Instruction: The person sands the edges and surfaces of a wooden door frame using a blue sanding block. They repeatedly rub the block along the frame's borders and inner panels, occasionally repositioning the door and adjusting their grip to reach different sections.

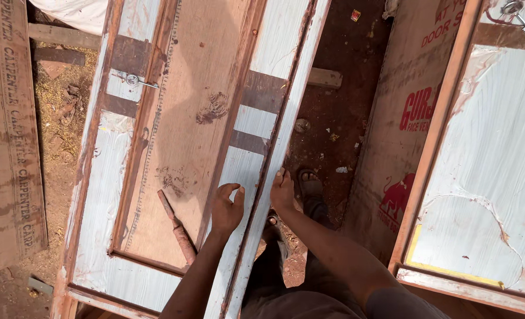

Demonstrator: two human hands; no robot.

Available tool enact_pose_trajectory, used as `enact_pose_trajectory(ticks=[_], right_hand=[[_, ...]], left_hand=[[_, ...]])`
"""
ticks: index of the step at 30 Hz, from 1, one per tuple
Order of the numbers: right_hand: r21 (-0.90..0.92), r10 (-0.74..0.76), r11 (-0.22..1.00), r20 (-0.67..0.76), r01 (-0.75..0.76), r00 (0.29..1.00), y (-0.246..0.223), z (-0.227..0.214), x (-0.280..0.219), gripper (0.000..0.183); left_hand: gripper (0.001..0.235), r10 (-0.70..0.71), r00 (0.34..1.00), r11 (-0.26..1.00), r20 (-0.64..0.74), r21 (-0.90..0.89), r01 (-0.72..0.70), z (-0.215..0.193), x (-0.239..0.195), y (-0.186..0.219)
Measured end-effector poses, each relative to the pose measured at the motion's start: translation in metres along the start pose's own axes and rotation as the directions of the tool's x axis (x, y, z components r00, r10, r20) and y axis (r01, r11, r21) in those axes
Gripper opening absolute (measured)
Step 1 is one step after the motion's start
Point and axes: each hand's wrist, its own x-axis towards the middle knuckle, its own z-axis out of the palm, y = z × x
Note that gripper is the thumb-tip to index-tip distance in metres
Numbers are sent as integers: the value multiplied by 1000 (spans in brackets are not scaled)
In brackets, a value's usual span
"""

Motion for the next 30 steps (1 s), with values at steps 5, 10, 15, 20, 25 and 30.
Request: enact_pose_trajectory(ticks=[5, 10, 15, 20, 25, 30], right_hand=[[220, -87, 971, -26, 90, 996, -36, 1, -36, 46], [348, -36, 934, -148, 86, 988, -90, -18, 79, 54], [492, -205, 837, -124, 239, 971, -129, -59, 215, 49], [377, -144, 913, -66, 158, 987, -144, -63, 130, 59], [329, -114, 929, -186, 171, 976, -196, -90, 294, 53], [379, -212, 882, -208, 279, 955, -247, -126, 388, 47]], left_hand=[[43, 285, 944, 952, -164, 160, -260, 67, 123, 7], [61, 307, 909, 869, -281, 472, -148, 133, 226, 22], [71, 167, 969, 811, -180, 584, -32, 139, 234, 15], [75, 165, 972, 808, -167, 589, -36, 139, 236, 33], [78, 146, 980, 792, -133, 609, -35, 140, 236, 21], [79, 139, 985, 787, -105, 615, -45, 136, 236, 21]])
